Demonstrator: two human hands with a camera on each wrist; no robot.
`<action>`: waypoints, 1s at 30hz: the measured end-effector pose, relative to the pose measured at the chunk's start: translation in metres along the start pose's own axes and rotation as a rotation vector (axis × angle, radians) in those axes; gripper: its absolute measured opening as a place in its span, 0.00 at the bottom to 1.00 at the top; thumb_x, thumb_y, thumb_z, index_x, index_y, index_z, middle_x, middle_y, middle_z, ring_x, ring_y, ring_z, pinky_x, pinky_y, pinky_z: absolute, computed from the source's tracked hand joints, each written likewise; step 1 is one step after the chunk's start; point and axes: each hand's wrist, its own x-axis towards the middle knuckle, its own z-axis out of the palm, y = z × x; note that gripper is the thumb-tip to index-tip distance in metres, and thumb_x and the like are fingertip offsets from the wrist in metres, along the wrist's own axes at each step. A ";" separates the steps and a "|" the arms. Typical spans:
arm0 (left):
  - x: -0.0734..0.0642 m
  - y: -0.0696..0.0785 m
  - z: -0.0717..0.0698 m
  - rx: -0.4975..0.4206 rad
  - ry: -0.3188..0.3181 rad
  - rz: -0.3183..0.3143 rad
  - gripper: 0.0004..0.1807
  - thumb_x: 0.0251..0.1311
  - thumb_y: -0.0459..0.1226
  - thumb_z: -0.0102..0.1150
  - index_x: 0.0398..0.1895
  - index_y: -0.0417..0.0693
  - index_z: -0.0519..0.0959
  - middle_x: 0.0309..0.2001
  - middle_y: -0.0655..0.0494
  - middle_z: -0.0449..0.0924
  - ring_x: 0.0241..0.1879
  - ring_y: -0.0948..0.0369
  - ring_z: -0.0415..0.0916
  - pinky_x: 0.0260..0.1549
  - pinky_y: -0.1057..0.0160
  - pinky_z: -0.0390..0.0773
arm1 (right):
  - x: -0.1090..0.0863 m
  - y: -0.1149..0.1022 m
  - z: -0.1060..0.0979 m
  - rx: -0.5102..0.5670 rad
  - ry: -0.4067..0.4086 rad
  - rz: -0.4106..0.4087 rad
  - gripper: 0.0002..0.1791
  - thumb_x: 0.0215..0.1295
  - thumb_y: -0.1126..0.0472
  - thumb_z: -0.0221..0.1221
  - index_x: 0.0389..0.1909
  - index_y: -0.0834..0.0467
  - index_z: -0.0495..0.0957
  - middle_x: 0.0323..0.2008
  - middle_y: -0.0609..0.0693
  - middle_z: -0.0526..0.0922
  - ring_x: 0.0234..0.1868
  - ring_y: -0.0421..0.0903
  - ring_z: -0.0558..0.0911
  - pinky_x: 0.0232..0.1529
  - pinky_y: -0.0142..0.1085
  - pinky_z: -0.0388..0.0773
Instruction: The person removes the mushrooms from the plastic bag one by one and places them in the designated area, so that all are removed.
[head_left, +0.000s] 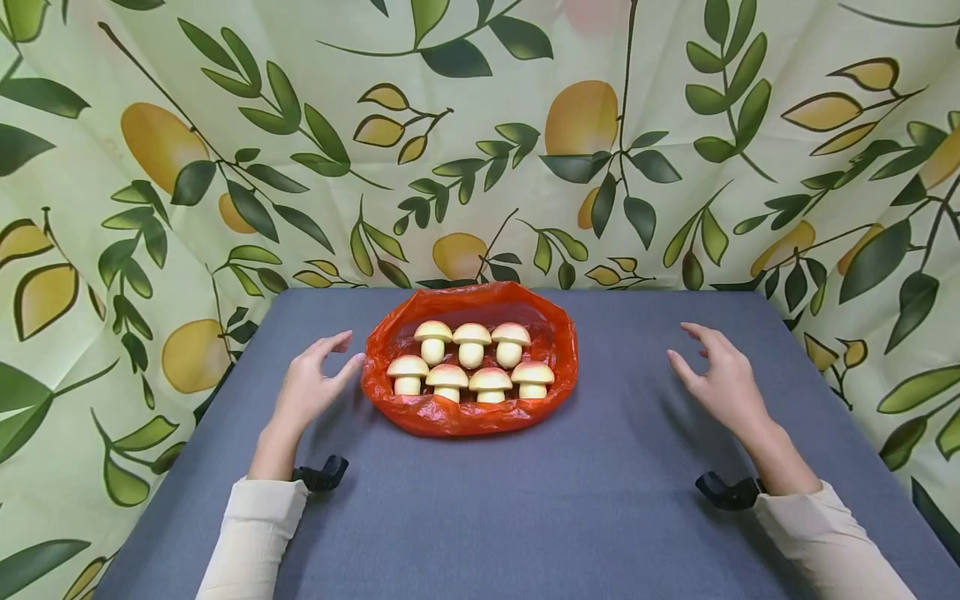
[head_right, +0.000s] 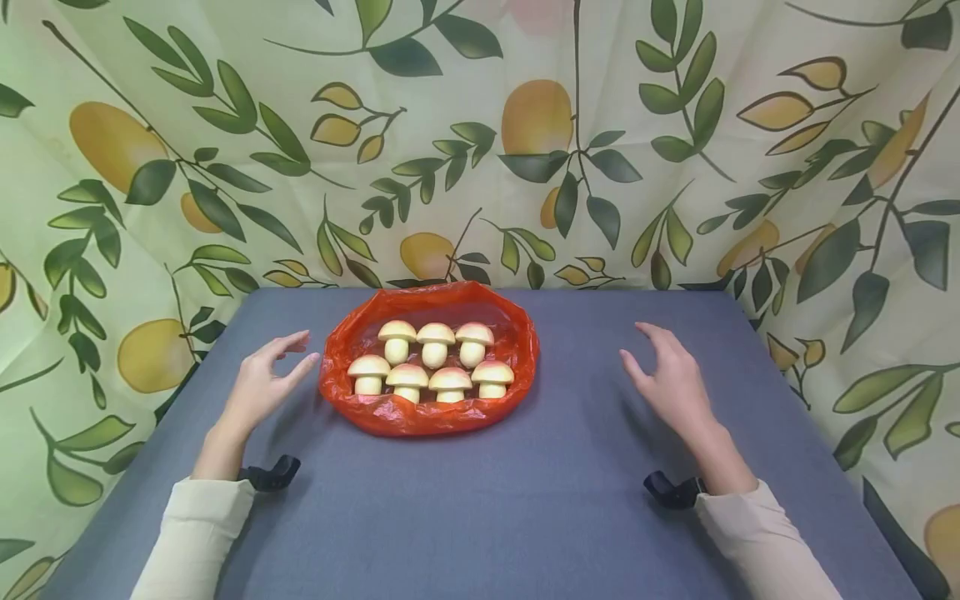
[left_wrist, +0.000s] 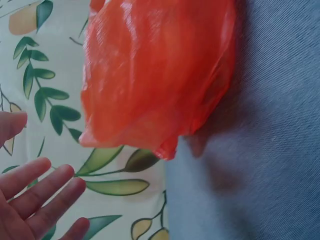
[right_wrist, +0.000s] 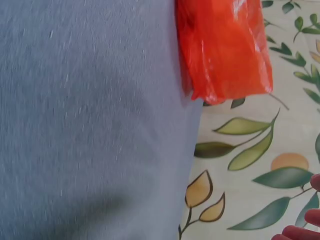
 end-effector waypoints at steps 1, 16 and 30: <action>-0.001 0.000 0.002 -0.017 -0.002 0.000 0.27 0.63 0.44 0.60 0.62 0.39 0.73 0.55 0.38 0.79 0.54 0.45 0.76 0.58 0.41 0.73 | -0.001 -0.002 0.001 0.010 0.004 -0.010 0.26 0.62 0.63 0.61 0.59 0.68 0.70 0.52 0.70 0.76 0.47 0.68 0.78 0.45 0.62 0.77; -0.009 -0.005 0.026 -0.106 -0.074 -0.048 0.30 0.56 0.41 0.67 0.60 0.35 0.73 0.48 0.38 0.81 0.49 0.46 0.78 0.53 0.44 0.78 | -0.013 -0.028 0.026 0.132 0.002 -0.072 0.23 0.58 0.69 0.64 0.55 0.70 0.73 0.51 0.68 0.80 0.48 0.64 0.82 0.46 0.56 0.80; -0.013 -0.012 0.033 -0.159 -0.097 -0.081 0.31 0.55 0.38 0.67 0.60 0.34 0.72 0.51 0.34 0.81 0.52 0.44 0.78 0.54 0.44 0.78 | -0.019 -0.051 0.050 0.282 0.027 -0.111 0.19 0.55 0.72 0.64 0.50 0.67 0.77 0.46 0.62 0.85 0.43 0.56 0.83 0.44 0.50 0.81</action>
